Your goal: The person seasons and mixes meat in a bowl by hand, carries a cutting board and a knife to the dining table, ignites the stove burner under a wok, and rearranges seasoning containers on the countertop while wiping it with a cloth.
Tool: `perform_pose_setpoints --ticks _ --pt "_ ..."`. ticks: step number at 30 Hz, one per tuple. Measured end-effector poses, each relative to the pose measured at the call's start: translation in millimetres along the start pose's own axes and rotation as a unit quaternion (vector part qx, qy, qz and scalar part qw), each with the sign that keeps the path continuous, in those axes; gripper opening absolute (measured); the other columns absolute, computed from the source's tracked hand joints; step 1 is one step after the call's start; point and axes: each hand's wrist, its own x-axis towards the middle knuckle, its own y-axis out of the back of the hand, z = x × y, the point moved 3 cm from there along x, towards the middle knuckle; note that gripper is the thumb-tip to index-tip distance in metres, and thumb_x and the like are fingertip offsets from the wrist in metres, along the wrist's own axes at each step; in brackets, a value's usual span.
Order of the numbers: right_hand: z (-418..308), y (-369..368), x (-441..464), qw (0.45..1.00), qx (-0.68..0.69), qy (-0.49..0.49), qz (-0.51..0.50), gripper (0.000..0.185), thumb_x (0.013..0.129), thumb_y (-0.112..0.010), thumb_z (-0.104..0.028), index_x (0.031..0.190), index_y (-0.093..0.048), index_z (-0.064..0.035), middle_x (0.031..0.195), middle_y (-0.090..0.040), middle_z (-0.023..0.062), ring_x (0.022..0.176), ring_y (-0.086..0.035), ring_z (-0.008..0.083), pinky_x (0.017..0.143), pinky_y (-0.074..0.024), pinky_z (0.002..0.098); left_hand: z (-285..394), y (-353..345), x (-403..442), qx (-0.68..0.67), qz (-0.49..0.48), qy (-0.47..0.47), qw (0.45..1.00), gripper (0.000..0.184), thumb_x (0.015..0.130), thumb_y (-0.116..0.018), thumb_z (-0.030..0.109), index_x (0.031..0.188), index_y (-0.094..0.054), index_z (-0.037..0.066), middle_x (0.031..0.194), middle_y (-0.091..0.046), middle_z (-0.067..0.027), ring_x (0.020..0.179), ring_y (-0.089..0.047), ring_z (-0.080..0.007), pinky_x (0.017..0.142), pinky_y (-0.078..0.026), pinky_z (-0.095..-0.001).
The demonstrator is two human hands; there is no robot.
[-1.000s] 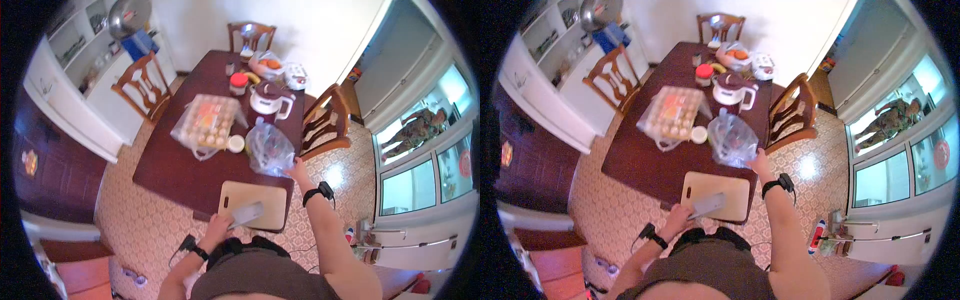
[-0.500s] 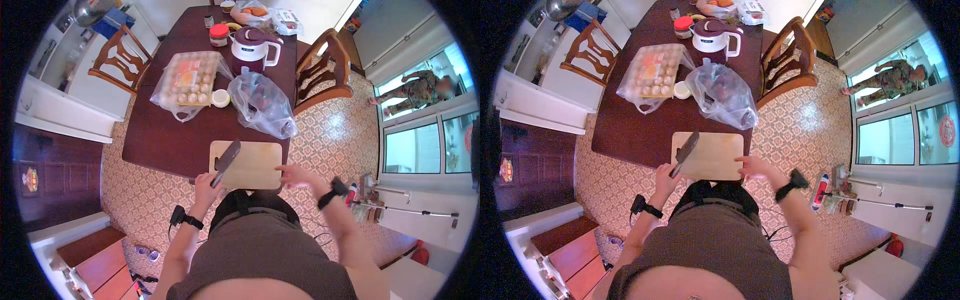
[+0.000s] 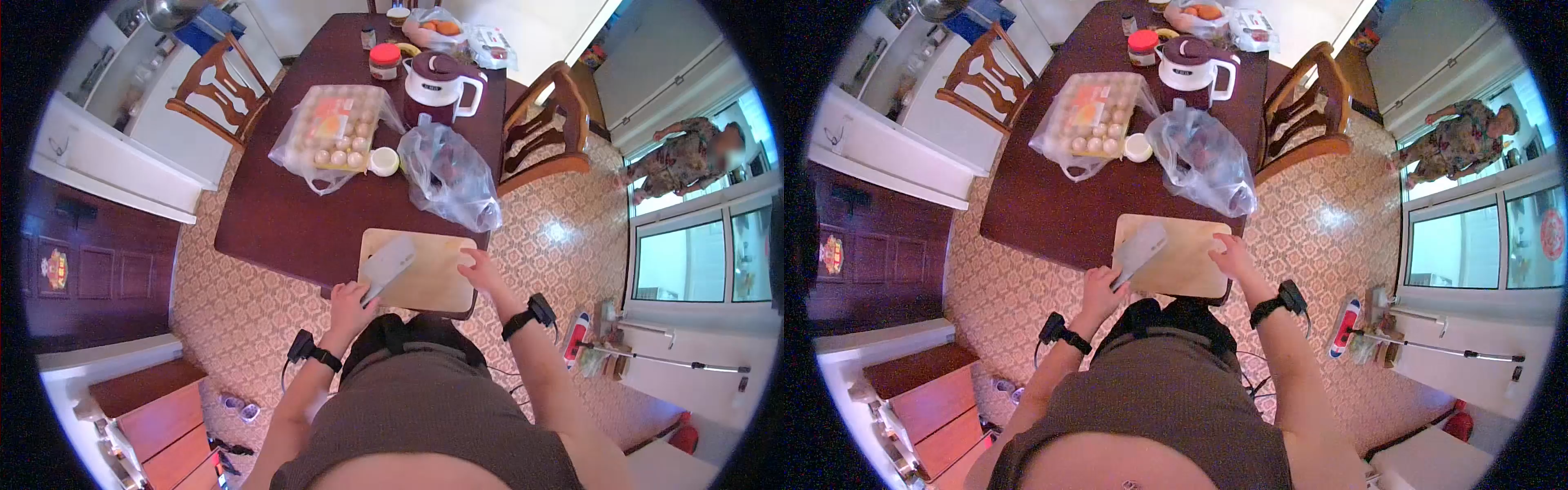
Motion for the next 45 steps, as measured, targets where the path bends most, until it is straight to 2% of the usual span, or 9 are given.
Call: perform_pose_setpoints --ticks 22,24,27,29,32,35,38,41,45 --pt "-60.0 45.6 150.1 0.965 -0.258 0.017 -0.035 0.069 0.071 -0.073 -0.039 0.131 -0.053 -0.0111 0.133 -0.047 0.0249 0.117 -0.053 0.0401 0.1 -0.045 0.0437 -18.4 -48.3 6.4 0.058 -0.038 0.017 0.997 0.038 0.074 -0.075 0.03 0.105 -0.066 0.01 0.098 -0.062 -0.0073 0.102 -0.058 -0.0255 0.104 -0.031 -0.0469" --pt "-45.5 44.1 164.7 0.989 -0.091 0.097 0.069 0.071 0.071 -0.074 -0.04 0.132 -0.051 -0.0099 0.135 -0.047 0.0227 0.121 -0.049 0.0377 0.103 -0.0419 0.0419 -20.7 -49.7 5.9 0.061 -0.041 0.035 0.997 0.038 0.073 -0.075 0.03 0.106 -0.066 0.01 0.097 -0.062 -0.0068 0.103 -0.058 -0.0252 0.104 -0.03 -0.0474" --pt "-55.5 45.0 186.5 0.914 -0.258 0.303 0.072 0.079 0.067 -0.078 -0.037 0.133 -0.049 -0.0064 0.135 -0.048 0.0218 0.127 -0.042 0.0362 0.107 -0.0371 0.0393 -20.6 -51.7 6.4 0.079 -0.069 0.046 0.993 0.04 0.074 -0.073 0.028 0.11 -0.063 0.011 0.102 -0.061 -0.0084 0.105 -0.057 -0.0269 0.103 -0.031 -0.0476" --pt "-50.5 47.5 184.8 0.939 -0.195 0.281 0.036 0.079 0.067 -0.078 -0.035 0.135 -0.047 -0.0088 0.139 -0.047 0.0175 0.133 -0.035 0.0362 0.109 -0.0333 0.0368 -16.2 -51.4 8.4 0.065 -0.052 0.051 0.995 0.037 0.074 -0.073 0.026 0.108 -0.064 0.014 0.101 -0.06 -0.0062 0.104 -0.057 -0.0252 0.105 -0.029 -0.0479" --pt "-44.4 57.4 160.2 0.972 -0.076 0.18 0.131 0.062 0.072 -0.075 -0.032 0.128 -0.056 -0.0117 0.136 -0.051 0.0142 0.127 -0.042 0.0373 0.103 -0.0392 0.0373 -12.4 -51.7 12.7 0.078 -0.077 0.079 0.991 0.036 0.073 -0.073 0.024 0.106 -0.062 0.015 0.101 -0.059 -0.0064 0.104 -0.056 -0.026 0.104 -0.03 -0.0476" --pt "-64.0 77.5 126.0 0.983 -0.178 0.047 -0.018 0.046 0.074 -0.076 -0.026 0.113 -0.064 -0.005 0.12 -0.06 0.0175 0.107 -0.058 0.0319 0.094 -0.046 0.0381 -14.1 -52.6 12.8 0.047 -0.065 0.072 0.994 0.037 0.071 -0.074 0.022 0.104 -0.059 0.015 0.1 -0.058 -0.0066 0.103 -0.056 -0.0269 0.103 -0.031 -0.0479" --pt "-71.3 88.9 100.2 0.994 -0.085 0.059 -0.043 0.038 0.078 -0.072 -0.027 0.107 -0.066 -0.0039 0.081 -0.069 0.013 0.078 -0.066 0.0347 0.077 -0.053 0.0417 -8.8 -45.7 16.4 0.057 -0.092 0.086 0.99 0.041 0.069 -0.076 0.022 0.106 -0.059 0.014 0.099 -0.058 -0.0079 0.104 -0.055 -0.0278 0.101 -0.032 -0.0478" --pt "-93.6 89.0 88.1 0.97 0.237 0.057 0.019 0.043 0.079 -0.071 -0.024 0.117 -0.062 -0.0063 0.094 -0.068 0.0154 0.089 -0.065 0.0352 0.081 -0.0519 0.0404 -1.0 -32.7 22.3 0.036 -0.033 0.053 0.997 0.045 0.069 -0.077 0.022 0.109 -0.059 0.013 0.102 -0.057 -0.0092 0.105 -0.054 -0.0294 0.098 -0.035 -0.0459" --pt "-127.1 58.7 81.6 0.982 0.068 0.163 0.071 0.062 0.08 -0.067 -0.013 0.137 -0.045 -0.0068 0.121 -0.058 0.0195 0.11 -0.056 0.0357 0.093 -0.0471 0.0406 16.7 -19.3 60.3 0.021 0.004 0.053 0.998 0.05 0.07 -0.077 0.02 0.115 -0.058 0.01 0.106 -0.056 -0.011 0.105 -0.053 -0.0317 0.094 -0.039 -0.0447"
